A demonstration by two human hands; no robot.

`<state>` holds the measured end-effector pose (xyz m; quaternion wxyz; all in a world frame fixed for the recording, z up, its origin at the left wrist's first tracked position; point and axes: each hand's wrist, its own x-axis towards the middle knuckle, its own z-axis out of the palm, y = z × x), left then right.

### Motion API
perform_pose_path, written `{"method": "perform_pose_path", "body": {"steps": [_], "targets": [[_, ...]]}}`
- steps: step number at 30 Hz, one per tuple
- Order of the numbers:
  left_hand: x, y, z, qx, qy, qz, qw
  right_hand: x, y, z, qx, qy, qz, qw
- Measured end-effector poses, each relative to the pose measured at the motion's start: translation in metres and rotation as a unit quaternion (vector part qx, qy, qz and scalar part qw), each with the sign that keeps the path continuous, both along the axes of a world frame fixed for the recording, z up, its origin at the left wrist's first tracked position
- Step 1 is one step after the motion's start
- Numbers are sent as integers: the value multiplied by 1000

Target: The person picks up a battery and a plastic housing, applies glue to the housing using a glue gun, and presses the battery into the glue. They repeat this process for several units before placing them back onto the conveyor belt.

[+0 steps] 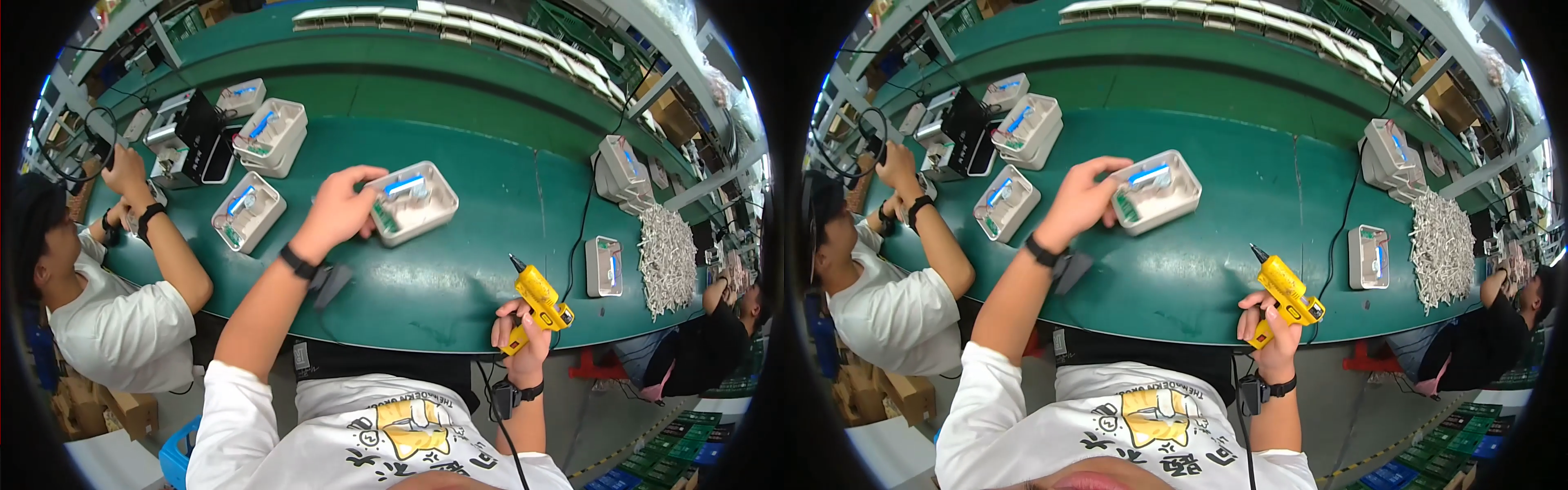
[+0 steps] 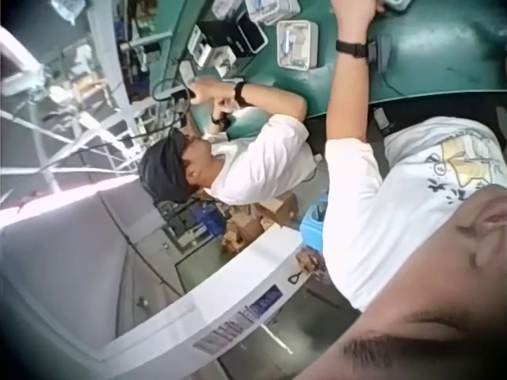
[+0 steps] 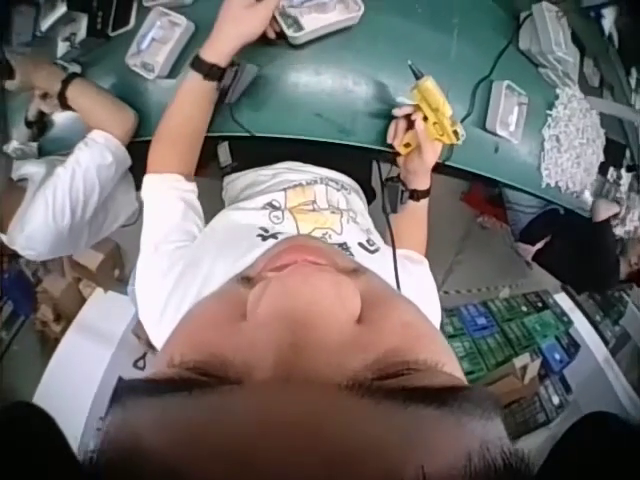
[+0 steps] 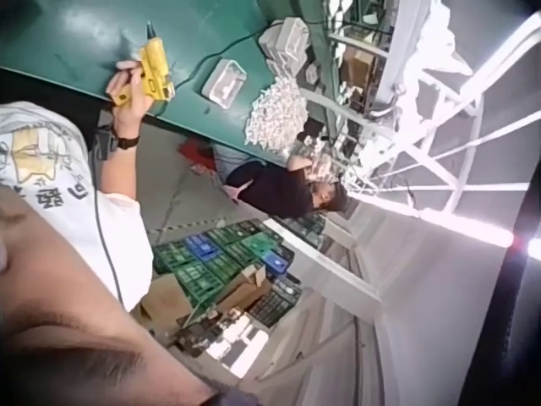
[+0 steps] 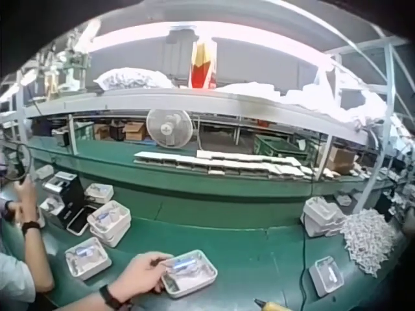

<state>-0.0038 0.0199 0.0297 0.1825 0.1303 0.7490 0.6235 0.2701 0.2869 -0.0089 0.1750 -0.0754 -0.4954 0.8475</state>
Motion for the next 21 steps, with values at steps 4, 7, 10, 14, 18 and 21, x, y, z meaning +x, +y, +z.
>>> {"method": "perform_pose_path", "body": {"steps": [4, 7, 10, 14, 18, 21], "targets": [[-54, 31, -40, -6, 233, 70, 970, -6, -1, -1, 18, 8, 12, 1000], [-49, 31, -14, -91, 393, 102, 910, -2, 1, -4, 27, 7, 7, 1000], [-41, 0, 17, -249, 503, 202, 803, -1, 2, -6, 29, 16, 18, 999], [-59, -75, 19, -475, 413, 374, 681, -8, 5, -3, 17, 33, 42, 998], [-58, -110, 45, -485, 233, 311, 784, -6, 4, -3, 10, 20, 54, 998], [-18, -95, 60, -392, 345, 201, 829, -5, 6, -4, 15, -2, 26, 1000]]}}
